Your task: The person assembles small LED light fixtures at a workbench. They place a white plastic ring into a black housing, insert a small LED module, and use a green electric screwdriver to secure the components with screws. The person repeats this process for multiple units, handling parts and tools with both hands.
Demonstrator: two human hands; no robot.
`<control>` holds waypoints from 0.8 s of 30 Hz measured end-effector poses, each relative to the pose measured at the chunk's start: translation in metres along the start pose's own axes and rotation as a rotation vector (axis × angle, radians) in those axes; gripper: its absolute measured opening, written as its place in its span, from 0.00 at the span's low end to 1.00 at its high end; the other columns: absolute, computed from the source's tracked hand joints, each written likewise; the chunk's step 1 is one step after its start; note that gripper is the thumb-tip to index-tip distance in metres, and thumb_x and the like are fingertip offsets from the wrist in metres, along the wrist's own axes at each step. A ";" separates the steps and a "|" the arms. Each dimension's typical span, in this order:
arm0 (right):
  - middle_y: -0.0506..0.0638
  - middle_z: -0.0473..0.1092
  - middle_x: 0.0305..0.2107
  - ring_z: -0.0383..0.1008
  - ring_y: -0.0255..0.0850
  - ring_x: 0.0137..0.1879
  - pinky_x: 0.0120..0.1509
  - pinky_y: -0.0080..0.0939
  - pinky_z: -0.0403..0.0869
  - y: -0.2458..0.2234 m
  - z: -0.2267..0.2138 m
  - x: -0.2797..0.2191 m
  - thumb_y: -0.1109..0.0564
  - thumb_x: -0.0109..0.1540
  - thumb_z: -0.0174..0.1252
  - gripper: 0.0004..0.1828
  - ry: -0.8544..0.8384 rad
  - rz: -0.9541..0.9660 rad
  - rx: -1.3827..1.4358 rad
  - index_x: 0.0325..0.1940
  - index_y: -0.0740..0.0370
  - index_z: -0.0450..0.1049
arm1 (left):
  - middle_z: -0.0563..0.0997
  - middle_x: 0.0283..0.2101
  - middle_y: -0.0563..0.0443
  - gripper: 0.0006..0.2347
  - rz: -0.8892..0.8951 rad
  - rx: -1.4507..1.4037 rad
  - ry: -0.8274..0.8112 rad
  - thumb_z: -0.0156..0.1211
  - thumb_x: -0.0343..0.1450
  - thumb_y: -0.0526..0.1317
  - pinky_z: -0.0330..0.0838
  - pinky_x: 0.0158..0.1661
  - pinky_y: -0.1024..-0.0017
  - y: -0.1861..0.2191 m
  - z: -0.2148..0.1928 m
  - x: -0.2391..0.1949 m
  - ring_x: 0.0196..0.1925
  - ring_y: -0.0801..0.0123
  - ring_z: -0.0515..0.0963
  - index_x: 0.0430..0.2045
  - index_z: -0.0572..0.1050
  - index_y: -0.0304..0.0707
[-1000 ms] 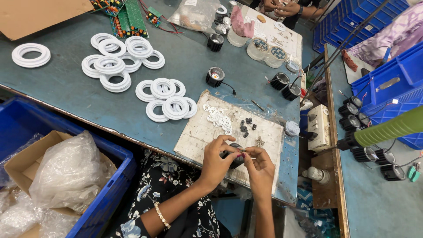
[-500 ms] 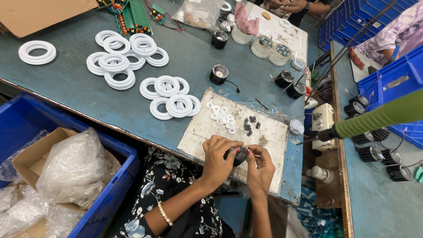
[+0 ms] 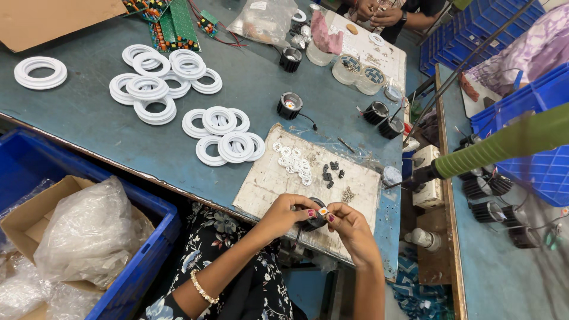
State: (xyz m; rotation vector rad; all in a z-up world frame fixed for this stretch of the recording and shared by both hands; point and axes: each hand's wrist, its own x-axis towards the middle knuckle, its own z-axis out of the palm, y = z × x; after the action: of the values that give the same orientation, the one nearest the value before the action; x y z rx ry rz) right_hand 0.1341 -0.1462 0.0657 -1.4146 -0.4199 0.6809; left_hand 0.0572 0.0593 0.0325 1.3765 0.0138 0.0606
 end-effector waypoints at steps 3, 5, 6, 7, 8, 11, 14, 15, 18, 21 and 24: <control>0.48 0.74 0.34 0.67 0.33 0.37 0.44 0.32 0.67 -0.006 0.002 0.002 0.62 0.61 0.62 0.09 0.037 0.013 -0.093 0.45 0.69 0.76 | 0.86 0.35 0.51 0.09 0.077 0.042 0.004 0.62 0.69 0.36 0.76 0.41 0.76 0.002 0.000 -0.002 0.35 0.77 0.81 0.39 0.83 0.32; 0.47 0.74 0.33 0.68 0.32 0.36 0.42 0.32 0.67 -0.009 0.006 0.001 0.62 0.61 0.63 0.09 0.081 0.006 -0.143 0.44 0.69 0.76 | 0.86 0.33 0.49 0.09 0.055 0.156 0.133 0.65 0.68 0.38 0.76 0.40 0.76 0.007 0.004 -0.006 0.35 0.75 0.82 0.36 0.84 0.34; 0.47 0.75 0.32 0.68 0.32 0.36 0.41 0.32 0.67 -0.010 0.009 -0.001 0.62 0.61 0.63 0.09 0.103 0.002 -0.154 0.44 0.68 0.76 | 0.86 0.33 0.49 0.09 0.044 0.214 0.197 0.67 0.67 0.39 0.76 0.40 0.75 0.010 0.007 -0.008 0.35 0.74 0.83 0.35 0.84 0.35; 0.47 0.75 0.32 0.68 0.31 0.36 0.41 0.32 0.66 -0.010 0.012 -0.001 0.62 0.60 0.63 0.09 0.123 -0.003 -0.166 0.43 0.68 0.76 | 0.85 0.33 0.48 0.09 0.070 0.249 0.245 0.67 0.67 0.40 0.76 0.40 0.73 0.013 0.009 -0.011 0.35 0.72 0.82 0.35 0.84 0.36; 0.46 0.75 0.32 0.68 0.31 0.36 0.41 0.31 0.66 -0.010 0.016 0.000 0.62 0.61 0.63 0.09 0.124 0.002 -0.189 0.43 0.68 0.77 | 0.84 0.32 0.47 0.08 0.095 0.284 0.292 0.68 0.66 0.40 0.75 0.40 0.72 0.016 0.011 -0.014 0.35 0.70 0.81 0.35 0.85 0.37; 0.46 0.74 0.31 0.67 0.31 0.35 0.41 0.31 0.66 -0.008 0.023 -0.003 0.62 0.61 0.63 0.07 0.132 0.000 -0.225 0.42 0.68 0.77 | 0.84 0.32 0.48 0.08 0.168 0.339 0.340 0.67 0.66 0.40 0.74 0.42 0.67 0.024 0.014 -0.018 0.38 0.65 0.79 0.32 0.84 0.37; 0.46 0.74 0.31 0.67 0.30 0.35 0.40 0.31 0.66 -0.006 0.027 -0.005 0.62 0.62 0.63 0.06 0.149 -0.032 -0.220 0.41 0.67 0.77 | 0.85 0.35 0.48 0.08 0.149 0.414 0.266 0.66 0.68 0.41 0.73 0.47 0.67 0.043 0.010 -0.020 0.42 0.65 0.80 0.32 0.84 0.37; 0.45 0.74 0.32 0.68 0.30 0.36 0.40 0.31 0.66 -0.005 0.027 -0.006 0.62 0.62 0.62 0.05 0.159 -0.037 -0.234 0.41 0.66 0.77 | 0.85 0.36 0.47 0.08 0.129 0.447 0.228 0.66 0.69 0.42 0.73 0.49 0.67 0.055 0.007 -0.021 0.44 0.65 0.81 0.33 0.84 0.36; 0.45 0.75 0.32 0.69 0.30 0.37 0.41 0.31 0.67 0.000 0.026 -0.007 0.62 0.62 0.61 0.05 0.183 -0.075 -0.238 0.41 0.66 0.76 | 0.81 0.47 0.48 0.16 0.229 0.262 0.266 0.66 0.68 0.43 0.71 0.56 0.69 0.114 -0.010 -0.024 0.53 0.66 0.79 0.48 0.77 0.37; 0.46 0.74 0.33 0.70 0.30 0.38 0.43 0.31 0.68 0.017 0.030 -0.008 0.63 0.63 0.61 0.05 0.259 -0.159 -0.181 0.42 0.66 0.75 | 0.73 0.64 0.46 0.22 0.646 0.156 0.187 0.56 0.79 0.40 0.63 0.68 0.68 0.185 -0.053 -0.070 0.65 0.67 0.71 0.70 0.65 0.32; 0.47 0.73 0.36 0.70 0.31 0.42 0.48 0.31 0.69 0.040 0.041 -0.004 0.65 0.64 0.60 0.05 0.319 -0.361 -0.083 0.44 0.67 0.73 | 0.73 0.63 0.46 0.22 0.748 0.247 0.102 0.56 0.79 0.40 0.64 0.67 0.68 0.234 -0.080 -0.106 0.65 0.67 0.71 0.69 0.66 0.33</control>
State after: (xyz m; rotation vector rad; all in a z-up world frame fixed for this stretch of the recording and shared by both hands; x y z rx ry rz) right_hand 0.0975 -0.1177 0.0323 -1.4468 -0.4387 0.1429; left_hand -0.0602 0.1774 0.2438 1.5593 -0.4213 0.7748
